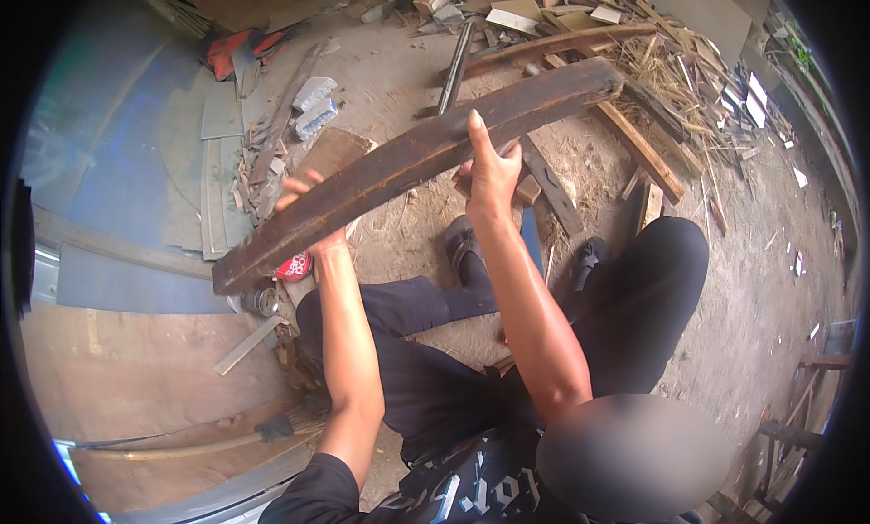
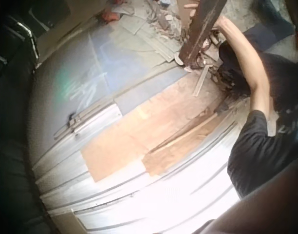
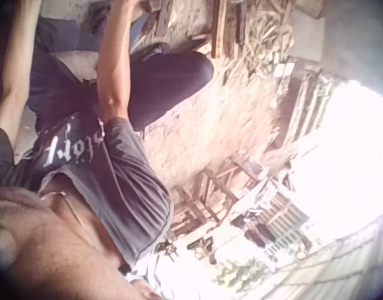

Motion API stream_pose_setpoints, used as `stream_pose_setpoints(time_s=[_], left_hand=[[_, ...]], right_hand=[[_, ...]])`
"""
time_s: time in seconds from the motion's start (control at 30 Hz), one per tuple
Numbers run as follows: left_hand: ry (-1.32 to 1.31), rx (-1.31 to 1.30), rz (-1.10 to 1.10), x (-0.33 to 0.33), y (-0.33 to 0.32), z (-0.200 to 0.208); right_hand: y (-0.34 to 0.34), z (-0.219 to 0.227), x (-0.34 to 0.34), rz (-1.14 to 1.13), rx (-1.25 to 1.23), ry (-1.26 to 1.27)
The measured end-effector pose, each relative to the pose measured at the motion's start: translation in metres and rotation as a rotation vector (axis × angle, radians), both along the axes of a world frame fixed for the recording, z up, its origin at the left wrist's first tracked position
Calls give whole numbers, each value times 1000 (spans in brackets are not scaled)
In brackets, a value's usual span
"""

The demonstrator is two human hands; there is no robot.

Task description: The person sits on the floor and assembles a small wooden frame by joining two pieces of wood with a hammer and nails. They position the pieces, hammer nails into the joints, and adjust the alignment to form a rectangular frame.

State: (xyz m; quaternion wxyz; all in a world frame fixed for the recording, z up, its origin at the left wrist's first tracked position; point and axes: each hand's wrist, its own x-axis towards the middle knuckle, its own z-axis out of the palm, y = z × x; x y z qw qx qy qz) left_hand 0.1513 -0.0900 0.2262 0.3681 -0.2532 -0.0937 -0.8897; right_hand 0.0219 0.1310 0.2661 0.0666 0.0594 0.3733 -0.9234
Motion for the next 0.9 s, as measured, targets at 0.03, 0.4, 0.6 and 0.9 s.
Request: stream_pose_setpoints(time_s=[0.03, 0.4, 0.6, 0.9], left_hand=[[-59, -272, 76, -4, 1, 8], [-1150, -1019, 380, 2, 46, 99], [-689, -1097, 735, -101, 43, 174], [-914, -816, 1026, -124, 25, 152]], right_hand=[[2, 13, -2, 10, 37, 34], [-22, 55, -54, -122, 243, 742], [-59, 8, -27, 50, 669, 925], [0, -10, 14, 150, 1043, 774]])
